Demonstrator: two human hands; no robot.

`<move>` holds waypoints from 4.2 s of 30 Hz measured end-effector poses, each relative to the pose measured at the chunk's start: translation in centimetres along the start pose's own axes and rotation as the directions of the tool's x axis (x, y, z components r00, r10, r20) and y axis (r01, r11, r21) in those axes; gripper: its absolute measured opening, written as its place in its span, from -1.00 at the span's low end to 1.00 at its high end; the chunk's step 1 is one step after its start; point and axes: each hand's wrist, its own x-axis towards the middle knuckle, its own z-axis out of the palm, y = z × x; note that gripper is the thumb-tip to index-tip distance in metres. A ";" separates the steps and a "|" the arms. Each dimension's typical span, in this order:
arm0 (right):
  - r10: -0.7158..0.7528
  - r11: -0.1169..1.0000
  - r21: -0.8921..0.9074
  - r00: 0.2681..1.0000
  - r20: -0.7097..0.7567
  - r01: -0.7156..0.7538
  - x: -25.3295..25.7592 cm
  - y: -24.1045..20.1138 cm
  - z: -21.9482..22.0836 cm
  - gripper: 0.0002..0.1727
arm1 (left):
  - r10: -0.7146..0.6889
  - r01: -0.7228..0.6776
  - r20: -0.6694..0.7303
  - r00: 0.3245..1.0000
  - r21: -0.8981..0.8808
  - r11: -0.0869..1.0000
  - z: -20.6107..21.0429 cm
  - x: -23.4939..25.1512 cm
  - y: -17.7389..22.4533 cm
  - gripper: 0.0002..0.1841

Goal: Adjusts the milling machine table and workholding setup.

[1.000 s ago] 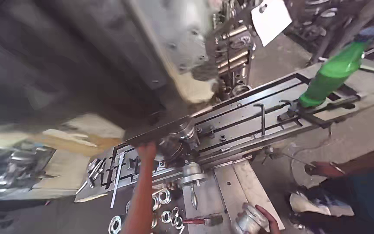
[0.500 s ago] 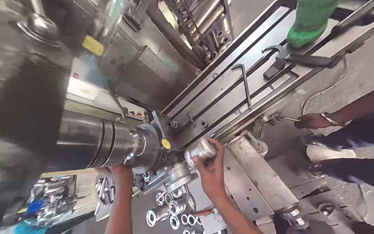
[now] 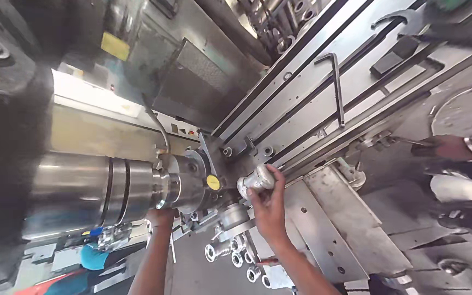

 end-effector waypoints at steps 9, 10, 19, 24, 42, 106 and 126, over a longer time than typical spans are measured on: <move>-0.108 0.989 -0.106 0.993 -0.042 0.103 0.1 -0.3 1.4 -0.25 | 0.136 -0.138 0.025 0.990 0.082 0.987 -0.2 -0.2 -0.1 -0.41; -0.086 0.986 -0.144 0.996 -0.027 0.082 0.0 -0.2 1.6 -0.26 | 0.145 -0.148 0.030 0.989 0.141 0.979 -0.3 -0.2 -0.1 -0.38; -0.031 0.982 -0.188 0.999 -0.042 0.023 -0.3 -0.1 1.4 -0.26 | 0.241 -0.246 0.061 0.969 0.083 0.966 -0.6 0.2 -1.5 -0.36; -0.053 0.969 -0.242 0.999 0.005 0.053 -0.2 0.2 1.6 -0.31 | 0.195 -0.195 0.031 0.980 -0.020 0.981 -0.3 0.2 -1.5 -0.42; -0.039 0.955 -0.291 0.998 0.057 0.054 -0.1 -0.3 1.3 -0.30 | 0.025 -0.051 0.076 0.997 0.352 0.935 -0.4 -0.3 0.3 -0.44; -0.138 0.974 -0.105 0.893 0.429 0.201 -15.9 -5.4 -6.8 -0.54 | 0.195 -0.190 0.003 0.981 -0.229 0.955 0.0 2.3 -2.6 -0.47; -0.149 0.967 -0.121 0.882 0.447 0.225 -14.8 -5.3 -6.4 -0.54 | 0.349 -0.305 0.116 0.930 -0.286 0.908 -0.2 3.1 -2.3 -0.74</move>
